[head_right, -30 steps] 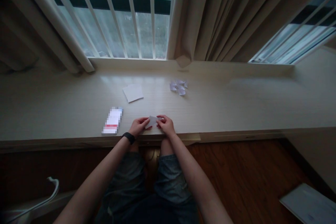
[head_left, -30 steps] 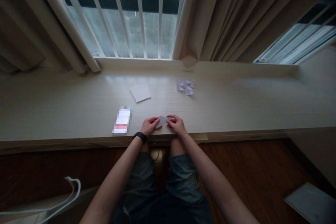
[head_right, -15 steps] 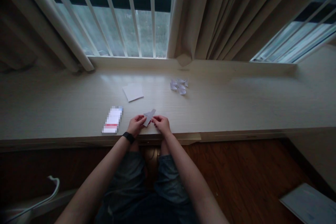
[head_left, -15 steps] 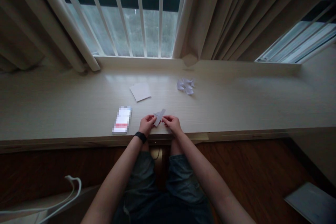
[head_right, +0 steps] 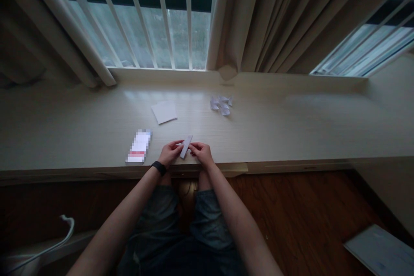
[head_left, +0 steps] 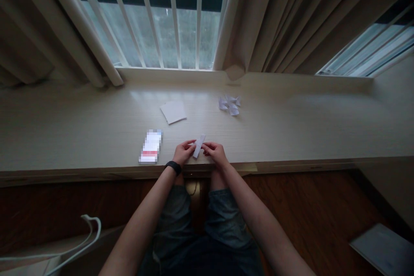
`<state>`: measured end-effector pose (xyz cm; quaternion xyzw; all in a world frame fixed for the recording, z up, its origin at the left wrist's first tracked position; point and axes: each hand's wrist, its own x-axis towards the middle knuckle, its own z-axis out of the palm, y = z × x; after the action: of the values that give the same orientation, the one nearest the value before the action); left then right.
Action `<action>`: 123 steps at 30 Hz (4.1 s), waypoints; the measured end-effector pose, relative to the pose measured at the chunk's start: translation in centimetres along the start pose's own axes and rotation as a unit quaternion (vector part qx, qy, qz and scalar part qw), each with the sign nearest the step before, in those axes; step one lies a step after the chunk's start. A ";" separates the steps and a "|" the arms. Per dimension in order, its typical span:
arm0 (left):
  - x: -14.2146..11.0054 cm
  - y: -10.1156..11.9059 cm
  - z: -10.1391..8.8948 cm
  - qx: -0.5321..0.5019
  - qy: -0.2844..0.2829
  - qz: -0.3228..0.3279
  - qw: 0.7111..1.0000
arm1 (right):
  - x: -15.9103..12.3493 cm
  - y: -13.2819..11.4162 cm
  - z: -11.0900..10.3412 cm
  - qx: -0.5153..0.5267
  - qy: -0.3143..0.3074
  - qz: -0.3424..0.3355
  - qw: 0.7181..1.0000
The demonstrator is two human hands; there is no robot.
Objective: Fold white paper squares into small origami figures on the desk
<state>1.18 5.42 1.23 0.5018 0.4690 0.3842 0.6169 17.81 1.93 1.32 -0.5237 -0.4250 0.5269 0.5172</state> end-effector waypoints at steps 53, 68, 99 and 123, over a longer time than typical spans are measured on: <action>-1.5 0.6 1.2 -0.003 0.014 0.070 0.997 | -1.9 -1.9 0.0 -0.186 -0.008 -0.088 0.979; -2.0 2.1 0.6 0.211 -0.037 0.117 0.970 | -2.2 -2.8 0.7 -0.288 -0.042 -0.085 0.953; -2.2 2.0 2.5 0.194 0.004 0.127 0.973 | -2.3 -3.5 1.3 -0.434 0.069 -0.094 0.893; -2.6 2.8 2.3 -0.071 0.034 -0.064 0.995 | -2.2 -2.7 0.3 0.027 0.001 0.078 0.997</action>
<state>2.71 2.88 4.61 0.4123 0.4929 0.3932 0.6576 17.59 0.05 4.27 -0.5412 -0.3678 0.5766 0.4891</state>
